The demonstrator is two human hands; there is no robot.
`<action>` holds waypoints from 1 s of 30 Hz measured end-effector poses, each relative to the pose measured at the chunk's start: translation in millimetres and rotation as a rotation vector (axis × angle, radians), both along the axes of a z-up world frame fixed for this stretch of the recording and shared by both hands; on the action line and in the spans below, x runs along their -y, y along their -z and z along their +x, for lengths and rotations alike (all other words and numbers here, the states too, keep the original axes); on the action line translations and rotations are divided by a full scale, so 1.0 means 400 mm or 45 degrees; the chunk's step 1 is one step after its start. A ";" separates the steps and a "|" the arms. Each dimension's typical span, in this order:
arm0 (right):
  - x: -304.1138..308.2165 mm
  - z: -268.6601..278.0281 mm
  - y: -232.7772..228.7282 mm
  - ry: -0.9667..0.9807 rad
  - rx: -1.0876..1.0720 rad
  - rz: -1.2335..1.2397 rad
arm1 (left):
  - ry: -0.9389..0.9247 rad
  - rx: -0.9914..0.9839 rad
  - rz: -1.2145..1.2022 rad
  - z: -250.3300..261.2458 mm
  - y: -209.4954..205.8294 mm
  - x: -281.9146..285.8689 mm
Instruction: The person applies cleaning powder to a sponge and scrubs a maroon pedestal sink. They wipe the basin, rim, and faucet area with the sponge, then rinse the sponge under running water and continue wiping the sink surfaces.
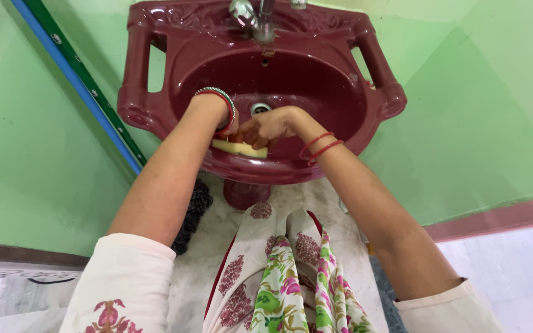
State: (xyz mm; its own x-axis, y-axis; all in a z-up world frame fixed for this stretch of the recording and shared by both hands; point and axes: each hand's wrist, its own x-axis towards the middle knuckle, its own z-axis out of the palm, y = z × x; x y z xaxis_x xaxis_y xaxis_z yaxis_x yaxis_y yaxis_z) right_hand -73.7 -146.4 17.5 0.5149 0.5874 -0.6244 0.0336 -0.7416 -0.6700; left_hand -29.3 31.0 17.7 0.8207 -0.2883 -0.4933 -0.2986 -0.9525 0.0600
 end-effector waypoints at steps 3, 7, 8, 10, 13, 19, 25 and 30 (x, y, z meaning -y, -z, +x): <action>0.020 0.004 0.006 -0.025 -0.054 0.059 | 0.039 -0.021 -0.026 -0.011 -0.005 0.026; 0.065 0.019 0.024 0.025 -0.031 -0.181 | 0.128 -0.079 -0.078 -0.034 0.010 0.115; 0.079 0.021 0.026 0.034 -0.018 -0.222 | 0.147 -0.088 -0.083 -0.037 0.015 0.136; 0.106 0.022 0.025 0.031 0.037 -0.328 | 0.180 -0.097 -0.091 -0.033 0.021 0.184; 0.134 0.013 0.022 0.002 0.148 -0.510 | 0.211 -0.091 -0.089 -0.027 0.049 0.247; 0.150 -0.008 0.000 -0.021 0.304 -0.753 | 0.245 -0.079 -0.043 -0.019 0.093 0.314; 0.138 -0.006 -0.012 -0.071 0.254 -0.721 | 0.235 -0.107 -0.056 -0.058 0.052 0.267; 0.109 -0.003 -0.008 -0.076 0.130 -0.556 | 0.205 -0.131 -0.025 -0.068 0.026 0.208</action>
